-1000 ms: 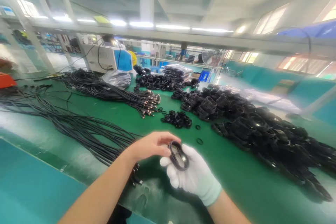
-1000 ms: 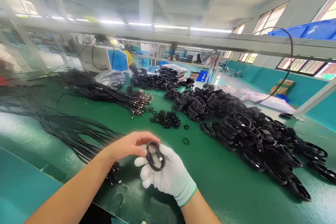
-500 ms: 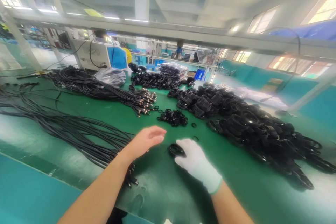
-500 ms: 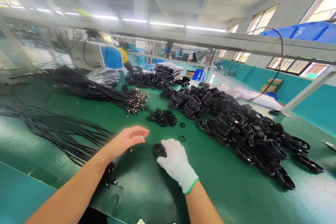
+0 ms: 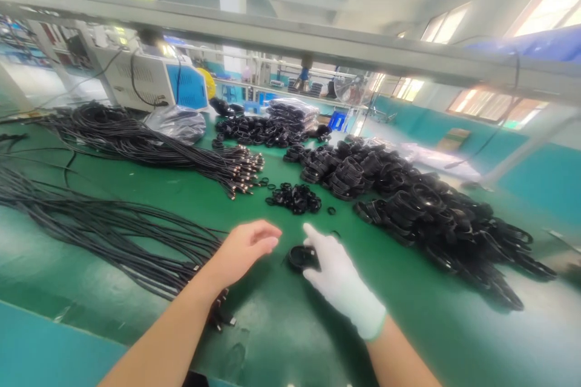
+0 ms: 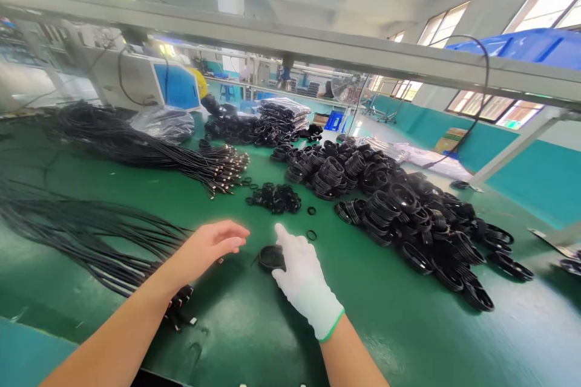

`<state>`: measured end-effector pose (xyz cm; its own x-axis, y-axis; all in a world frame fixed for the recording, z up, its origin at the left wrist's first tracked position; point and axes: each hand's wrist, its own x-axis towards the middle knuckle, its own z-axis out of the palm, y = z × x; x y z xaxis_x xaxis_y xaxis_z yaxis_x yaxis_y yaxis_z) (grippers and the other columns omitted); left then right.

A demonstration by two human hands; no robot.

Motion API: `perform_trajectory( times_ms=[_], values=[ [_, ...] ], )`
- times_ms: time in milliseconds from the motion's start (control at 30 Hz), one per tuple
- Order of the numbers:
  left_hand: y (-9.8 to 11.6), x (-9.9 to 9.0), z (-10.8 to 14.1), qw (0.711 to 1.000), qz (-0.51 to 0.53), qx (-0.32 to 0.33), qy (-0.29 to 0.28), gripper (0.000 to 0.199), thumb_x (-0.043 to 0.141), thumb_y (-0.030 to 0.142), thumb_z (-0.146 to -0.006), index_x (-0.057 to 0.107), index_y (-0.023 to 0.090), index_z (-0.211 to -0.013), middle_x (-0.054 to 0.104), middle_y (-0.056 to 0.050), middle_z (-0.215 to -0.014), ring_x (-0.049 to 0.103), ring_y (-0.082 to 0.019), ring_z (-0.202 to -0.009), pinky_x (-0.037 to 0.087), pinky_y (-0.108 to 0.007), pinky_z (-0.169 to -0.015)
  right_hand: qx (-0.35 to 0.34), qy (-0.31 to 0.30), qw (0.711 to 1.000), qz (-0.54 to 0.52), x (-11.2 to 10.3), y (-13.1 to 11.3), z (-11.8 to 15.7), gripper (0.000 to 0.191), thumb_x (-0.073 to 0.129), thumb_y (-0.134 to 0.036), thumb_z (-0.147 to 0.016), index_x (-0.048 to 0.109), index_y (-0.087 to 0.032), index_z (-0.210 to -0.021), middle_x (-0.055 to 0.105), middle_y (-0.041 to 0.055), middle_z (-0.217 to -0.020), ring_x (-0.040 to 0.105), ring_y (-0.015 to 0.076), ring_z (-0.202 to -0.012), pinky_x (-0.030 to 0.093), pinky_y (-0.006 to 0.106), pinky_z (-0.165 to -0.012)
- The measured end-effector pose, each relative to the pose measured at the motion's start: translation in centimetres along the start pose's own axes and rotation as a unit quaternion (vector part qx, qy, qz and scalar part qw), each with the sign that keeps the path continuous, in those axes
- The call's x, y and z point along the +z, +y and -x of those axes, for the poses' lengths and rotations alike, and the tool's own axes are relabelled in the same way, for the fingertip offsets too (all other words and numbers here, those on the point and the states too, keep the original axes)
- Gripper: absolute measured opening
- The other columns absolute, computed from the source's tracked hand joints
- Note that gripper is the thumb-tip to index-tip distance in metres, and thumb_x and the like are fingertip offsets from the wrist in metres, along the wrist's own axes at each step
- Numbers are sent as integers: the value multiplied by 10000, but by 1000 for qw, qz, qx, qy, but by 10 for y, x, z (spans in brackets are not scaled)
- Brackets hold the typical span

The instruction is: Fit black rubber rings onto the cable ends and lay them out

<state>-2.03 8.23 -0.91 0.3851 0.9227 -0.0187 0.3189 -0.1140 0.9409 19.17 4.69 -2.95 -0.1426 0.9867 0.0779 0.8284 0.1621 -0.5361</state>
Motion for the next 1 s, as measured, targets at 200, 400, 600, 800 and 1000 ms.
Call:
perform_trajectory(
  times_ms=[200, 400, 600, 800, 1000],
  values=[
    [9, -2, 2, 1000, -24, -3, -2, 244, 521, 357, -821, 637, 207, -975, 689, -23, -963, 633, -181, -875, 478, -276, -796, -45, 78, 995, -45, -5, -3, 2, 807, 506, -76, -705, 196, -335, -1404, 512, 12, -1179, 464, 192, -1090, 375, 355, -966],
    [6, -1, -1, 998, -52, -12, -20, 287, 509, 413, -818, 637, 211, -975, 681, -27, -978, 623, -201, -888, 467, -299, -842, 101, 59, 993, -3, -27, 4, -12, 751, 572, -219, -714, 256, -260, -1395, 554, 30, -1136, 539, 174, -993, 430, 279, -883],
    [-1, 3, -4, 997, -67, -9, -29, 295, 504, 438, -803, 651, 234, -958, 673, -16, -989, 609, -226, -936, 468, -315, -859, 185, 157, 946, 214, -105, 55, -63, 641, 516, -303, -793, 281, -136, -1365, 574, 134, -1129, 491, 285, -1047, 377, 381, -860],
    [-5, 5, -6, 997, -75, 3, -19, 279, 507, 445, -793, 662, 252, -920, 671, -14, -978, 601, -240, -944, 468, -325, -858, 241, 161, 900, 326, -147, 81, -106, 480, 518, -349, -836, 437, -72, -1220, 545, 198, -1117, 433, 343, -1119, 314, 491, -896],
    [-4, 2, -4, 996, -91, 5, 3, 233, 509, 369, -801, 662, 228, -905, 683, -10, -940, 608, -203, -892, 460, -282, -814, 231, 84, 901, 359, -138, 65, -126, 317, 531, -353, -871, 543, -143, -1110, 553, 89, -1141, 546, 219, -1013, 436, 440, -875]
  ],
)
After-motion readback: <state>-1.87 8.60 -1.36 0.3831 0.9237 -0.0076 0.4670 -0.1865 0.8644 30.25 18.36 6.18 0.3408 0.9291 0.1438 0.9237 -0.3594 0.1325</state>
